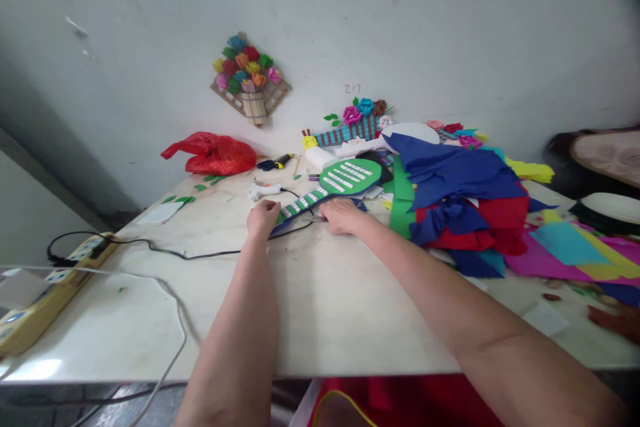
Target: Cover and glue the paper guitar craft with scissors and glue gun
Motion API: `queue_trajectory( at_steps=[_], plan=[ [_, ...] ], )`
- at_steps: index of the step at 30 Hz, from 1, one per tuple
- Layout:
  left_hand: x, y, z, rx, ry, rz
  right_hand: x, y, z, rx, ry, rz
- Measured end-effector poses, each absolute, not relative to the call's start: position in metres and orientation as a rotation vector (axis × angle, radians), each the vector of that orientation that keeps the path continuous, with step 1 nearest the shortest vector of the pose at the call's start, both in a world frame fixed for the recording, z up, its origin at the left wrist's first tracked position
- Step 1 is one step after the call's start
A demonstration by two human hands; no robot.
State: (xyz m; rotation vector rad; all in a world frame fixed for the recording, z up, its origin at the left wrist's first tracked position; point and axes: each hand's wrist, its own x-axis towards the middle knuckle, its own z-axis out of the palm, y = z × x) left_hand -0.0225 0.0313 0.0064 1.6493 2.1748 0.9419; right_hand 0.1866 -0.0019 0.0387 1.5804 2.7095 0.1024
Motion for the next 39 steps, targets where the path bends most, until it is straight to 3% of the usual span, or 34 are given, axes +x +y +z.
queue_trajectory(
  at_steps=[14, 25, 32, 39],
  plan=[
    [-0.019, 0.029, 0.006, 1.906, 2.231, 0.774, 0.189, 0.013, 0.040, 2.030, 2.795, -0.194],
    [-0.038, 0.033, 0.019, 1.914, 2.168, 0.876, 0.161, 0.007, 0.043, 1.905, 2.871, -0.024],
    [-0.057, 0.023, 0.003, 1.766, 1.643, 1.242, 0.140, 0.010, 0.061, 1.607, 2.960, 0.030],
    [-0.059, 0.018, -0.002, 1.575, 1.383, 1.321, 0.126, 0.011, 0.045, 1.342, 2.955, -0.003]
  ],
)
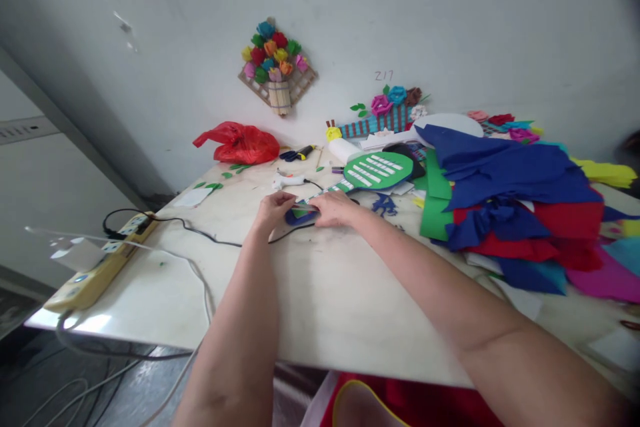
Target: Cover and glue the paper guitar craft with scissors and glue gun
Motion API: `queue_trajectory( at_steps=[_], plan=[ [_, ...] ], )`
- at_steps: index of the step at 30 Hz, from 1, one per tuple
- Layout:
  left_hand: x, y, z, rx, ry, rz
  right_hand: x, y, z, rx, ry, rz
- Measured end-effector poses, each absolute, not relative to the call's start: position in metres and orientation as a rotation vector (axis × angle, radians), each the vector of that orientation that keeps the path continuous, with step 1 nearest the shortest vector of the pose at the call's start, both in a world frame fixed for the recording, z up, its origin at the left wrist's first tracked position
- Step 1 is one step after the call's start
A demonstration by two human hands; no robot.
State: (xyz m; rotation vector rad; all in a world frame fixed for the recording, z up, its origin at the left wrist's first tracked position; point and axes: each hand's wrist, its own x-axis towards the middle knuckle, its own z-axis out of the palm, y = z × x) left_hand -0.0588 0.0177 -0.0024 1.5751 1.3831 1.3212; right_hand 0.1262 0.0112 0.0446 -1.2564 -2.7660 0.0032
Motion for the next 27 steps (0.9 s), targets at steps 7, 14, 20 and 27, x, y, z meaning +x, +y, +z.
queue_trajectory(
  at_steps=[7, 14, 20, 27],
  plan=[
    [-0.066, 0.026, -0.012, 1.592, 1.410, 1.246, 0.118, 0.009, 0.036, -1.236, -2.711, -0.120],
    [-0.064, 0.022, -0.009, 1.596, 1.368, 1.251, 0.120, 0.012, 0.033, -1.266, -2.691, -0.124],
    [-0.062, 0.013, 0.002, 1.867, 1.642, 1.045, 0.113, 0.014, 0.029, -1.334, -2.615, -0.138],
    [-0.066, 0.013, 0.005, 1.853, 1.706, 0.960, 0.110, 0.017, 0.024, -1.386, -2.528, -0.143]
  ],
)
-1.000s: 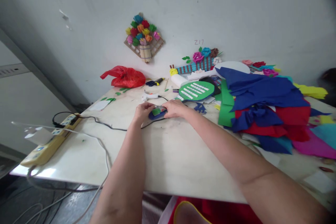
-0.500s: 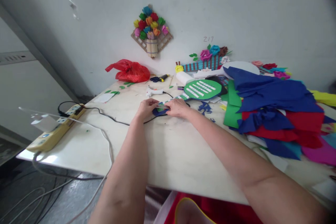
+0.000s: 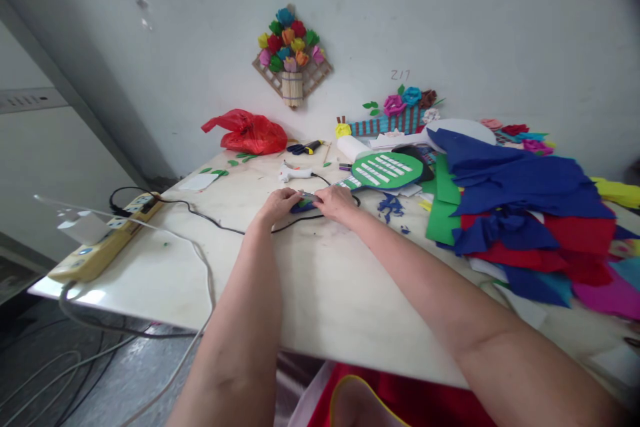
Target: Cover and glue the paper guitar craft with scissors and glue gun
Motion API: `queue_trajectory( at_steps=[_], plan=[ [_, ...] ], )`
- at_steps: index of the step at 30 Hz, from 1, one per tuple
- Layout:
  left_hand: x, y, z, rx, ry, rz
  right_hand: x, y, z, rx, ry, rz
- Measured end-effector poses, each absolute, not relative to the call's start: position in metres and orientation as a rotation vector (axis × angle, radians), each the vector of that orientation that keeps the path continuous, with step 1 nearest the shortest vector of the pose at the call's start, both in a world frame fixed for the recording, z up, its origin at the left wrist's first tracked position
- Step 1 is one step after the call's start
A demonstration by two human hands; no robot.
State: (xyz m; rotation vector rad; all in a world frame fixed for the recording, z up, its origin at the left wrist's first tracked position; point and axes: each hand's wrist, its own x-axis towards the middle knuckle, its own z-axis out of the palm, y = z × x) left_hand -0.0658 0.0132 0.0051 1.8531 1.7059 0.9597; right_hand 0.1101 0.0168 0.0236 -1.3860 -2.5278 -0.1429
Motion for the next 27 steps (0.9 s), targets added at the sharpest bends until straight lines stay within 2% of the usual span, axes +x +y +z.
queue_trajectory(
  at_steps=[11, 22, 27],
  plan=[
    [-0.071, 0.012, 0.003, 1.782, 1.573, 0.952, 0.107, 0.018, 0.015, -1.368, -2.452, -0.209],
    [-0.072, 0.010, 0.009, 1.823, 1.534, 0.881, 0.118, 0.020, 0.022, -1.292, -2.532, 0.177],
    [-0.074, 0.012, 0.005, 1.867, 1.473, 0.915, 0.119, 0.020, 0.022, -1.310, -2.494, 0.196]
  ],
)
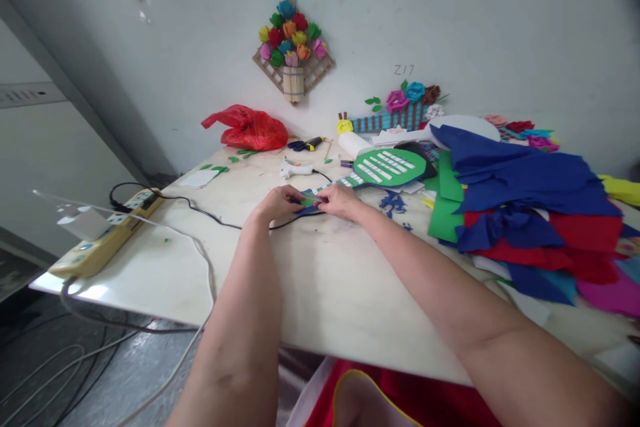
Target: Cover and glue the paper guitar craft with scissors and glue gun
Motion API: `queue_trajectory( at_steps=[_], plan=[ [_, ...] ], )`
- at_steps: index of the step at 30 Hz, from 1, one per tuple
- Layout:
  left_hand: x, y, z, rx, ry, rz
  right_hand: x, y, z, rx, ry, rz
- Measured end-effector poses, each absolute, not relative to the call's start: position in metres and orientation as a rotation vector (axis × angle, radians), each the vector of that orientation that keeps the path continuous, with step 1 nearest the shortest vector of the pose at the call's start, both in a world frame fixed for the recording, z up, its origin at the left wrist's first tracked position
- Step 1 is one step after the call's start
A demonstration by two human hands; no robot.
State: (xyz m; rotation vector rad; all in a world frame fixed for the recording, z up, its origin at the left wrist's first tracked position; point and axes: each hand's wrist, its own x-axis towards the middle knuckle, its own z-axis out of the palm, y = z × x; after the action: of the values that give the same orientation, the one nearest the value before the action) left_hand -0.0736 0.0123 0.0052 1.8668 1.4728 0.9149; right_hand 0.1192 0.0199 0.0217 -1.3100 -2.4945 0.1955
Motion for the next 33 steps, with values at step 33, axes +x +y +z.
queue_trajectory(
  at_steps=[33],
  plan=[
    [-0.075, 0.018, -0.005, 1.965, 1.499, 1.080, 0.108, 0.021, 0.013, -1.466, -2.358, -0.046]
  ],
)
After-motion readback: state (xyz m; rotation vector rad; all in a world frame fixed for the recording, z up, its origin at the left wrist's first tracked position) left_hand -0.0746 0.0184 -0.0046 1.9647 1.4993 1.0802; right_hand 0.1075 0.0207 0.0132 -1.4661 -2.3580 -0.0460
